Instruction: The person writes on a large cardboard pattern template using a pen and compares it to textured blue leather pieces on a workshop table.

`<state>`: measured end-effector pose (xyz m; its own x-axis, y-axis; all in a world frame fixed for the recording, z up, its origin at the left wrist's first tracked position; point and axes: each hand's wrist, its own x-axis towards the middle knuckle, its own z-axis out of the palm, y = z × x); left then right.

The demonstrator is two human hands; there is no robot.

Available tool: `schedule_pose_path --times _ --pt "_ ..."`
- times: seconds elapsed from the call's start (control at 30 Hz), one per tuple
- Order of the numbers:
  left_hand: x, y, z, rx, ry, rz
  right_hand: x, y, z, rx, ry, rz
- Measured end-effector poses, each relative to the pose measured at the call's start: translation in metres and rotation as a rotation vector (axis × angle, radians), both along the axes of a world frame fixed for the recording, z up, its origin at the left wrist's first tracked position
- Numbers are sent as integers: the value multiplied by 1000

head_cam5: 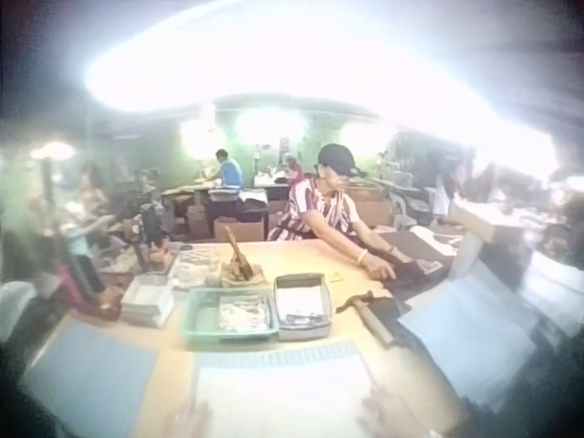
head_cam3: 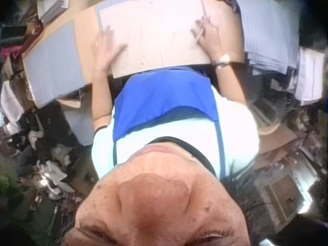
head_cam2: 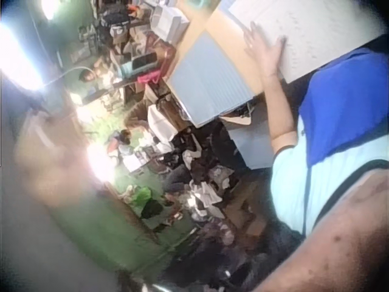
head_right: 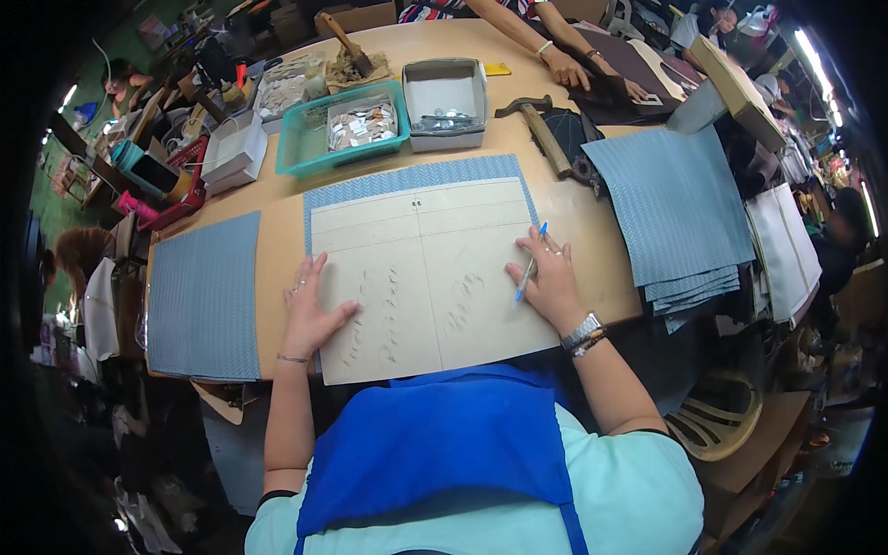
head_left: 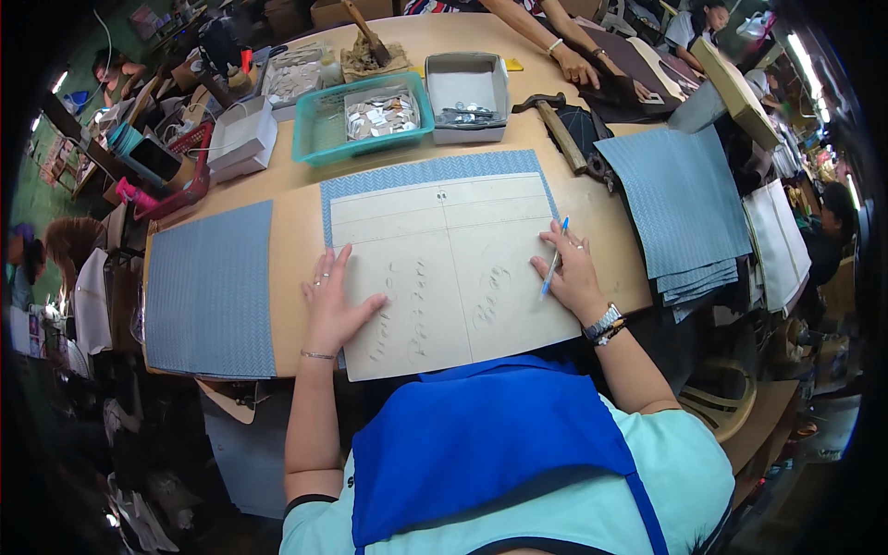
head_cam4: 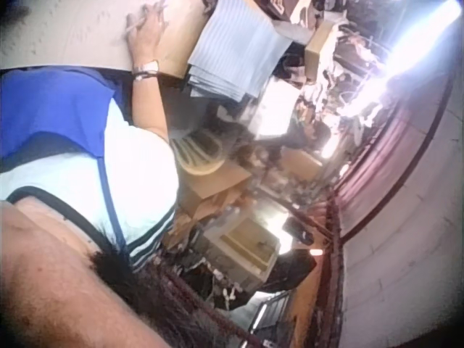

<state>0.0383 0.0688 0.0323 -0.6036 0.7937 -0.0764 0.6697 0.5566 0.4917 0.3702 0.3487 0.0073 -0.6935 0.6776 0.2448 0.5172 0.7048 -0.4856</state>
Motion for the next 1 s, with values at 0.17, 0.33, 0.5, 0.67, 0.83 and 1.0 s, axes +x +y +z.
schedule_pose_path --times 0.17,0.33,0.5,0.67,0.83,1.0 --pt "-21 1 -26 381 -284 56 -3 -6 12 6 -75 -30" --pt "-17 -29 -8 672 -929 313 8 16 -9 -62 256 -160" --pt "-44 -87 32 1148 -1039 391 3 -6 16 198 179 -181" --pt "-58 -88 63 1336 -959 613 -10 5 39 -169 308 20" --pt "-72 -126 50 1383 -957 663 39 60 183 166 394 53" --pt "-69 -125 55 1331 -1059 644 164 154 330 326 290 -617"
